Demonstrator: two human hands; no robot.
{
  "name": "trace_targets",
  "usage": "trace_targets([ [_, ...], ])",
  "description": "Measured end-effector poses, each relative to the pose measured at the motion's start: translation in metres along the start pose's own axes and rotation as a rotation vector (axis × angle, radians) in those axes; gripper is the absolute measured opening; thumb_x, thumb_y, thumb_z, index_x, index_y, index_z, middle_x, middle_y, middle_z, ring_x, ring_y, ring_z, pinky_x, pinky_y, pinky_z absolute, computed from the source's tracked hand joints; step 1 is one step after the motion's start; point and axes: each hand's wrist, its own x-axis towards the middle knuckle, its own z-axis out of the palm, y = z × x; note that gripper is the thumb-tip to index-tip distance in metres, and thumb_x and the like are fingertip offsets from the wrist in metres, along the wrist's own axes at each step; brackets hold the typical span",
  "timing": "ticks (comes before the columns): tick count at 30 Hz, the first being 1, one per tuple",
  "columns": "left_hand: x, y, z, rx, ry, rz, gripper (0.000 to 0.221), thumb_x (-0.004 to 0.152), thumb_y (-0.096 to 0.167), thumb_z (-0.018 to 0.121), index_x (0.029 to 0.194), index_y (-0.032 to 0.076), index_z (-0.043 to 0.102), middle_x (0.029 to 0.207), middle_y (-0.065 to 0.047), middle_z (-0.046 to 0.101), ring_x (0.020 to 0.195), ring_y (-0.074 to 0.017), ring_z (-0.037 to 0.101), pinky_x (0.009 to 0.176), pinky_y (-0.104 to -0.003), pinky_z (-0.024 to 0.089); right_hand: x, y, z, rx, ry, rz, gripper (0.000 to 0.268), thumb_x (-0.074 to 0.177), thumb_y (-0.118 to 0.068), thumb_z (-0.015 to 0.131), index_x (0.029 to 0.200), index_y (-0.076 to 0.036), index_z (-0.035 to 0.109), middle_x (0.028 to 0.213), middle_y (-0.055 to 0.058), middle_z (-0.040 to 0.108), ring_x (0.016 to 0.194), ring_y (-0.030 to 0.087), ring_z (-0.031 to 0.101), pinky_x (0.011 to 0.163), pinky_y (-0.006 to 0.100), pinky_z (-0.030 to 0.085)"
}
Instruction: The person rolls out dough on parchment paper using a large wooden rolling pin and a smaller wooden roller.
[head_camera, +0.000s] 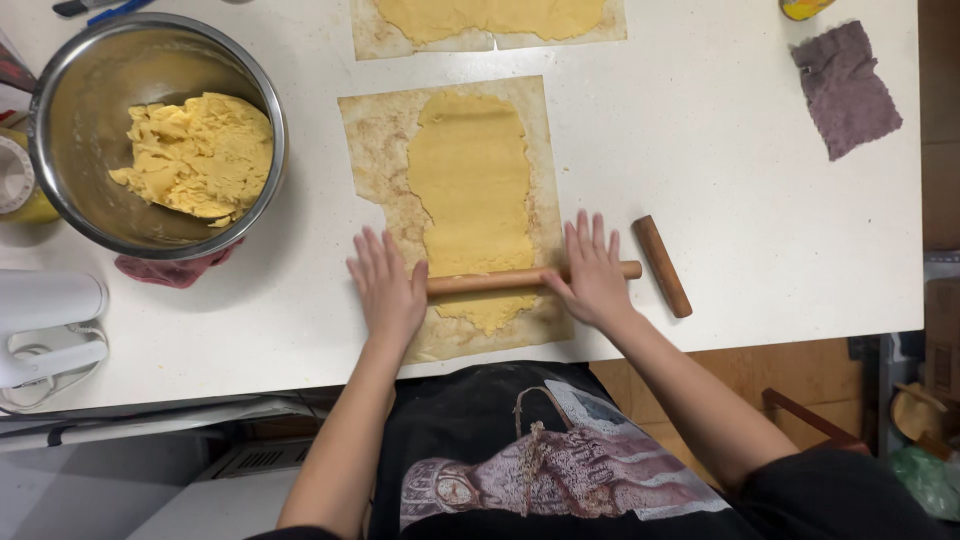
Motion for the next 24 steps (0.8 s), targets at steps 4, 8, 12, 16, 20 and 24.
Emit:
trace_targets([
  [4, 0.042, 0.017, -0.002, 0.058, -0.013, 0.002, 0.077, 0.107, 0.051, 0.036, 0.16, -0.003, 0.023, 0.17, -0.027, 0.009, 0.158, -0.041, 0.002, 0.125, -0.056, -0.002, 0.03, -0.021, 0.005, -0.011, 0.006, -0.017, 0.092, 0.099, -0.063, 0.045, 0.161, 0.002, 0.023, 0.169, 0.026, 0.01, 0.156, 0.045, 0.002, 0.122, 0.063, 0.003],
  [8, 0.009, 0.022, -0.003, 0.142, -0.099, -0.012, 0.077, 0.104, 0.053, 0.037, 0.159, 0.0, 0.024, 0.167, -0.026, 0.011, 0.156, -0.0391, 0.005, 0.123, -0.056, -0.001, -0.009, -0.036, 0.014, -0.136, -0.022, -0.024, 0.089, 0.097, -0.066, 0.044, 0.158, -0.004, 0.028, 0.168, 0.022, 0.016, 0.155, 0.045, 0.009, 0.121, 0.066, 0.007],
  [12, -0.059, 0.01, 0.006, 0.168, -0.079, 0.03, 0.079, 0.102, 0.051, 0.041, 0.158, -0.003, 0.027, 0.166, -0.029, 0.015, 0.156, -0.042, 0.008, 0.123, -0.057, 0.002, -0.072, -0.032, 0.031, -0.003, 0.019, -0.121, 0.091, 0.094, -0.064, 0.048, 0.156, 0.001, 0.032, 0.166, 0.025, 0.02, 0.155, 0.048, 0.012, 0.12, 0.069, 0.009],
  [16, -0.085, -0.002, 0.012, 0.062, -0.052, 0.077, 0.079, 0.102, 0.05, 0.043, 0.159, -0.004, 0.028, 0.168, -0.029, 0.016, 0.156, -0.0434, 0.009, 0.124, -0.058, 0.003, -0.104, -0.012, 0.051, -0.041, 0.066, 0.01, 0.089, 0.092, -0.061, 0.051, 0.155, -0.001, 0.033, 0.166, 0.028, 0.018, 0.154, 0.048, 0.007, 0.117, 0.072, 0.001],
  [20, -0.058, 0.003, 0.011, 0.106, -0.054, 0.074, 0.076, 0.102, 0.05, 0.044, 0.159, 0.002, 0.029, 0.169, -0.026, 0.014, 0.157, -0.0441, 0.007, 0.124, -0.06, 0.001, -0.092, 0.001, 0.053, -0.021, 0.122, -0.014, 0.087, 0.096, -0.059, 0.047, 0.158, 0.0, 0.03, 0.17, 0.025, 0.015, 0.159, 0.046, 0.001, 0.12, 0.073, -0.004],
  [24, 0.0, 0.013, -0.001, 0.167, -0.008, 0.059, 0.075, 0.103, 0.052, 0.042, 0.162, 0.008, 0.028, 0.169, -0.025, 0.01, 0.156, -0.0439, 0.005, 0.123, -0.061, -0.001, -0.017, 0.008, 0.036, -0.088, 0.099, 0.05, 0.087, 0.099, -0.062, 0.041, 0.16, -0.002, 0.029, 0.17, 0.024, 0.013, 0.156, 0.047, 0.0, 0.117, 0.074, -0.005],
])
